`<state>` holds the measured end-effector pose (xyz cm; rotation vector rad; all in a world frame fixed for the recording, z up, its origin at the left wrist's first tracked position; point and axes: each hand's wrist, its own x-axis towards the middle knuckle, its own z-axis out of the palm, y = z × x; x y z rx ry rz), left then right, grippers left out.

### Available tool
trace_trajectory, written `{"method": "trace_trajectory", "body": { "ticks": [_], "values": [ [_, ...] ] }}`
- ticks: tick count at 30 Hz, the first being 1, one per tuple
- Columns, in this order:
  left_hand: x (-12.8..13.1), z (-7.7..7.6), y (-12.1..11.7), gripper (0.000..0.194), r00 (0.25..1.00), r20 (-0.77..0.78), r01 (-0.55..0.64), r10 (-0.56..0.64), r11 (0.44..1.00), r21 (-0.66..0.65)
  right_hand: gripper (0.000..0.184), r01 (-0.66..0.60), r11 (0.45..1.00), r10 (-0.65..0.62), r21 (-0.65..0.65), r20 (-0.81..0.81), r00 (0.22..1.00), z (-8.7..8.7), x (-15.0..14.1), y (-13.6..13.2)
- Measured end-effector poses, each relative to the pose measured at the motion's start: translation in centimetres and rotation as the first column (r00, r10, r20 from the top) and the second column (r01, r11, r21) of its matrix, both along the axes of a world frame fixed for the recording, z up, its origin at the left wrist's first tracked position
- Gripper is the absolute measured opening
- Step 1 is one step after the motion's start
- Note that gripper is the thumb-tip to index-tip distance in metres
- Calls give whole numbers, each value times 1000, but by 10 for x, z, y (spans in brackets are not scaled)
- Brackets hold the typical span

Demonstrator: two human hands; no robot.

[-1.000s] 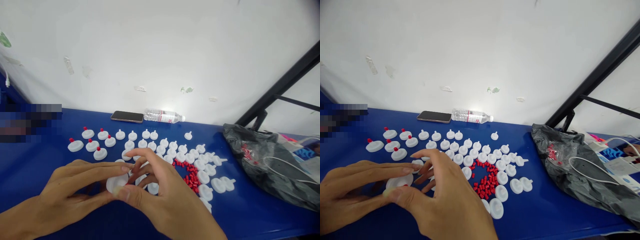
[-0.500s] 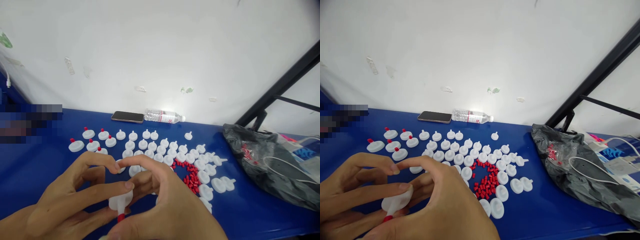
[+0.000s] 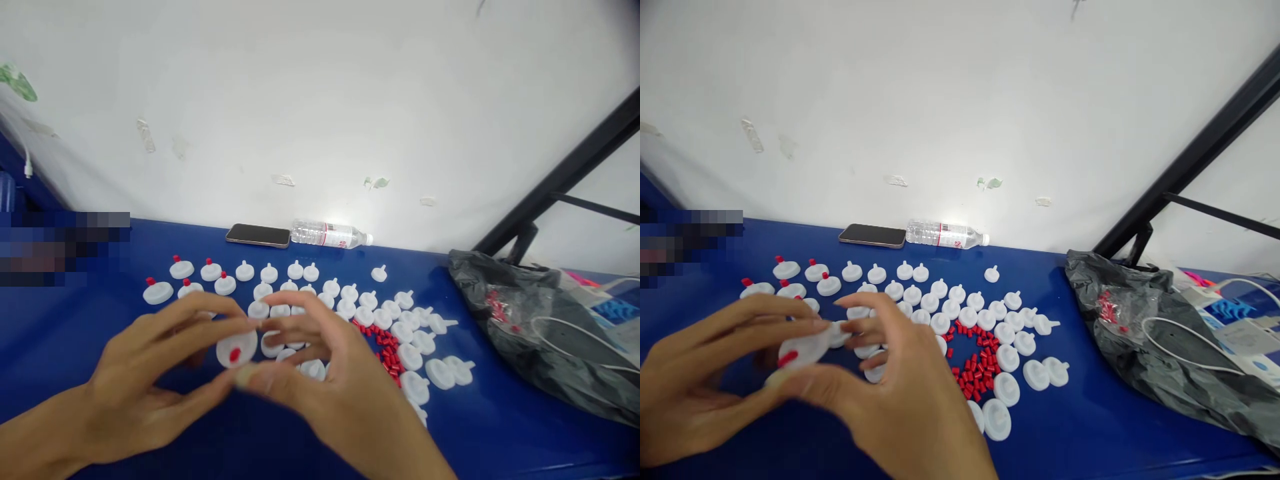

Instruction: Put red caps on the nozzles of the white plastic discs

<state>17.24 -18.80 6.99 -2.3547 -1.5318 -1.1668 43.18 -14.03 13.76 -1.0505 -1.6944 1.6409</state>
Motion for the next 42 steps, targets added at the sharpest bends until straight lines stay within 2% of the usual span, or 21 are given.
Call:
{"method": "trace_trajectory", "body": {
  "ticks": [3, 6, 10, 13, 17, 21, 26, 29, 31, 34, 36, 39, 42],
  "values": [
    [-3, 11, 17, 26, 997, 47, -56, 55, 998, 15, 45, 217, 963, -236, 160, 114, 965, 1, 18, 7],
    [-10, 15, 32, 34, 983, -32, -183, 182, 982, -47, 37, 298, 879, -379, 372, 166, 911, -1, 41, 16],
    [-22, 5, 45, 35, 957, -108, -280, 268, 953, -118, 32, 379, 783, -512, 493, 166, 843, -1, 61, 22],
    [-30, -7, 51, 41, 953, -152, -286, 260, 941, -182, 30, 398, 760, -544, 514, 168, 822, 2, 65, 21],
    [-36, -19, 59, 43, 943, -200, -306, 265, 927, -217, 31, 384, 756, -542, 530, 179, 821, 2, 64, 22],
    [-42, -22, 63, 45, 926, -256, -333, 276, 918, -213, 30, 393, 756, -550, 523, 184, 814, 0, 65, 26],
    [-36, -11, 54, 49, 898, -304, -374, 319, 916, -145, 30, 364, 773, -519, 520, 188, 834, -1, 70, 30],
    [-31, -4, 49, 45, 880, -331, -395, 341, 912, -108, 30, 367, 757, -530, 540, 179, 829, -2, 75, 31],
    [-30, 1, 53, 48, 874, -341, -398, 346, 913, -92, 29, 362, 747, -536, 557, 182, 825, -2, 80, 31],
    [-34, 12, 73, 55, 870, -350, -402, 348, 911, -91, 23, 332, 742, -547, 583, 238, 803, 0, 88, 33],
    [-36, 22, 93, 56, 865, -363, -408, 348, 907, -102, 18, 283, 769, -537, 574, 338, 773, 1, 94, 34],
    [-35, 33, 118, 48, 862, -383, -418, 331, 893, -168, 19, 183, 846, -472, 501, 546, 692, 1, 103, 36],
    [-27, 30, 128, 46, 861, -376, -445, 343, 867, -227, 18, 102, 901, -399, 421, 717, 572, -1, 108, 37]
  ]
}}
